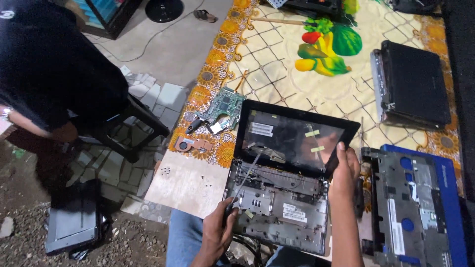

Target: The person uses a screwdriver to remove screws from the internal components of a disassembled laptop. They detach and remove a circuit board, then proceed to unscrew and lift out a metal casing or heat sink from the laptop chassis.

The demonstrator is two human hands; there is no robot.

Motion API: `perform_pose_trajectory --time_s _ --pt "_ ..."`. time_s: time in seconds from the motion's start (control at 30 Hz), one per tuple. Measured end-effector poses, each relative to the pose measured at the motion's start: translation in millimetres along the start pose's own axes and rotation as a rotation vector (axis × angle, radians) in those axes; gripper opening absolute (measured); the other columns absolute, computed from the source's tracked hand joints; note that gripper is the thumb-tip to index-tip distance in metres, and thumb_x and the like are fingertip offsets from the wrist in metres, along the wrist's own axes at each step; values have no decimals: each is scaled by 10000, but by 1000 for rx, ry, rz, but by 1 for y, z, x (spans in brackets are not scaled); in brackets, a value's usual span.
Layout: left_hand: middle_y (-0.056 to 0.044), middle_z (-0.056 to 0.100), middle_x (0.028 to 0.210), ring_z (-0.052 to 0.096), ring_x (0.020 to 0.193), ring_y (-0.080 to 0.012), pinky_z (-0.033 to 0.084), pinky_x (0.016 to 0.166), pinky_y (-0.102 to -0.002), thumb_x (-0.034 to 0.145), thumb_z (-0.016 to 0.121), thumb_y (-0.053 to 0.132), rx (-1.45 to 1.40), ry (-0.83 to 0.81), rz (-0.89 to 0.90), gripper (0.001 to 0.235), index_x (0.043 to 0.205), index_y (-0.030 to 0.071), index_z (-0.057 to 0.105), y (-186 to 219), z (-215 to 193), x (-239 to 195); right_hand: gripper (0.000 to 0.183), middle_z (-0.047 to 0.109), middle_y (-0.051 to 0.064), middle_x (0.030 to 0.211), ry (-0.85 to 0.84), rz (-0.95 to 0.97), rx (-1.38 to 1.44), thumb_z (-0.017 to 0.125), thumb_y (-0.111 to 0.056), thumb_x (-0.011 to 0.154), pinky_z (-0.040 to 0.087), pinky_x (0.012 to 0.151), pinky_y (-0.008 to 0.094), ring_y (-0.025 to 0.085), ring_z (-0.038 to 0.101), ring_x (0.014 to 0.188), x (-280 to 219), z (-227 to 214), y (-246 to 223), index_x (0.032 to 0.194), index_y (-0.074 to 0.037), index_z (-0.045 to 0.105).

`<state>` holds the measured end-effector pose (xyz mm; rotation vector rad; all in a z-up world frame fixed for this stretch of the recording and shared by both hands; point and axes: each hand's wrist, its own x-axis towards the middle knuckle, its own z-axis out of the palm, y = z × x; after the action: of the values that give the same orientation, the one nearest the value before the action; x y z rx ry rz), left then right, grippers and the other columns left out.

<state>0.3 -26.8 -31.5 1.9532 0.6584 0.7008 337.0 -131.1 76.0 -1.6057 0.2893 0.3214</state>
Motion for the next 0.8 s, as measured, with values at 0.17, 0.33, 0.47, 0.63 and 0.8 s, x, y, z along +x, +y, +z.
perform_pose_trajectory --time_s 0.17,0.33,0.47,0.63,0.8 --pt "28 687 685 550 499 -92 472 434 -276 1131 493 335 -35 28 -248 370 1363 134 700 21 1 8 635 584 92 1675 -76 -91 70 592 -563 1035 386 1308 363 235 528 1567 12 3 0 1490 -123 646" --pt "32 626 641 555 518 -106 479 470 -280 1126 505 295 -8 116 -260 325 1306 139 726 20 9 7 721 524 92 1739 -36 -56 178 635 -569 993 314 1357 367 243 431 1658 16 7 8 1566 -131 605" --pt "-1 706 688 610 540 -127 493 503 -307 1111 522 339 8 127 -310 330 1296 158 725 34 4 13 615 645 57 1618 -11 -118 180 641 -547 1017 410 1306 329 200 553 1559 20 10 15 1486 -152 678" --pt "-19 826 863 767 685 -128 621 636 -275 1090 603 306 -41 130 -141 373 1393 88 623 36 -5 11 576 715 29 1541 98 -138 100 679 -578 992 481 1256 308 171 625 1481 3 13 26 1394 -170 748" --pt "-69 792 889 768 732 -142 591 627 -279 1032 706 325 -187 195 -227 378 1283 74 574 43 -6 13 154 600 128 1319 199 -843 47 656 -60 1156 548 1093 409 252 584 1170 -29 7 36 1295 -70 589"
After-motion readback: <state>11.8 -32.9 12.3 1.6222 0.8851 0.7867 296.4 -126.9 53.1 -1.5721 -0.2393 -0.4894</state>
